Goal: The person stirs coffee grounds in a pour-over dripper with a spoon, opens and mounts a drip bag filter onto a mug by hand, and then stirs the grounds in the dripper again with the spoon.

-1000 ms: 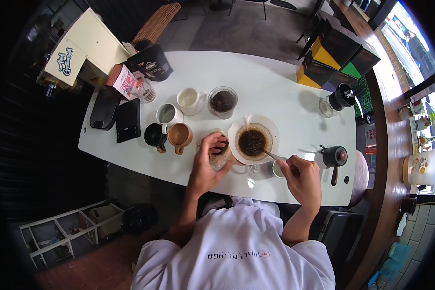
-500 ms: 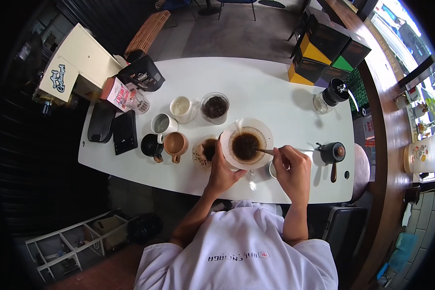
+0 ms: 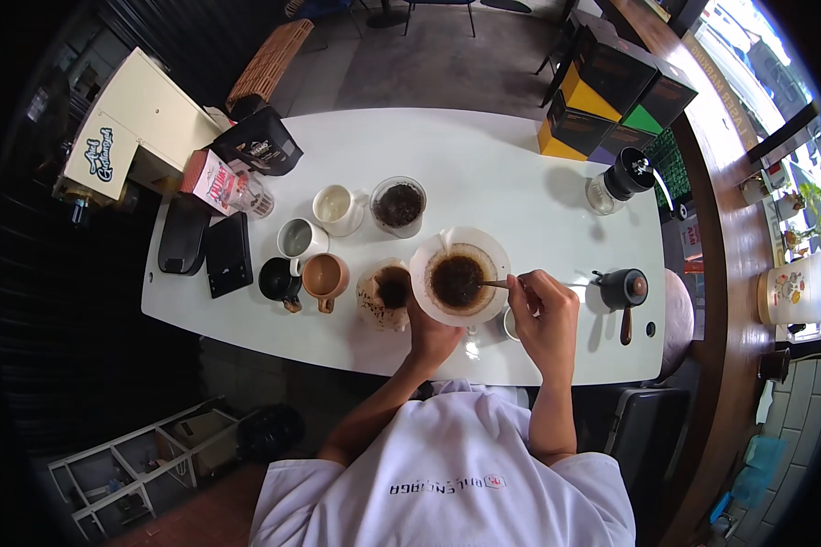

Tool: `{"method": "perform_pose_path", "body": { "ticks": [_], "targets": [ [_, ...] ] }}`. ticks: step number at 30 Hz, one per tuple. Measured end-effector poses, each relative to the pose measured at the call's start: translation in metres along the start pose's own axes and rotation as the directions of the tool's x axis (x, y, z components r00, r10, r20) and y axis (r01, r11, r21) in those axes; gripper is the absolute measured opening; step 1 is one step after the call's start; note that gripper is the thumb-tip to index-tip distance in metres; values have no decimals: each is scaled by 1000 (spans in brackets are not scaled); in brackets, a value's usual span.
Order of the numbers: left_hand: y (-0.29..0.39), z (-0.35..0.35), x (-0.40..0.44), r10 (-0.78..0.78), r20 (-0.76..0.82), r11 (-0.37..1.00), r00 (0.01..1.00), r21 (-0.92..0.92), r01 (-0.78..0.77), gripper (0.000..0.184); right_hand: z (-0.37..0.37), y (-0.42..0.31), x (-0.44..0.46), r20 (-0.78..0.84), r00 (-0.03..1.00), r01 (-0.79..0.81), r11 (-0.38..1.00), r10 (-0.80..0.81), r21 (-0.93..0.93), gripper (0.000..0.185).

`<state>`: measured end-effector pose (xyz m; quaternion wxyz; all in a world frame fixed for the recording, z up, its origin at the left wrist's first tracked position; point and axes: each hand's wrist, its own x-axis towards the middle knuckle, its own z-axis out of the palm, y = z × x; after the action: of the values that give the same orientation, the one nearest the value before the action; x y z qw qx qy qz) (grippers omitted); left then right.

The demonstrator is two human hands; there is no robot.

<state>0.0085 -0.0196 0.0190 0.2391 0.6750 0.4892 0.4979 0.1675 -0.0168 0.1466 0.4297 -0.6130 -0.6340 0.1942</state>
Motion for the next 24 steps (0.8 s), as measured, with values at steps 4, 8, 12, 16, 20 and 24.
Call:
{"method": "perform_pose_path", "body": {
  "ticks": [4,8,12,16,20,24],
  "targets": [
    [-4,6,-7,-12,-55,999,998,45,15,60,0,2,1,35,999,-42,998,40,41,21],
    [4,2,0,79,-37,983,996,167,-72,60,0,4,1,13,999,-45,997,44,65,24],
    [7,5,6,58,-84,998,995,18,-57,59,-5,9,4,-48,999,8,997,-4,83,26],
    [14,8,10,-39,-120,992,992,-126,24,59,-6,8,8,-52,998,51,995,-46,85,27],
    [5,10,5,25,-60,994,998,-107,-31,62,1,16,7,-32,999,-6,994,10,113,30],
    [5,12,4,53,-93,999,994,9,-52,69,12,39,7,-27,979,-191,956,202,223,35]
  ]
}}
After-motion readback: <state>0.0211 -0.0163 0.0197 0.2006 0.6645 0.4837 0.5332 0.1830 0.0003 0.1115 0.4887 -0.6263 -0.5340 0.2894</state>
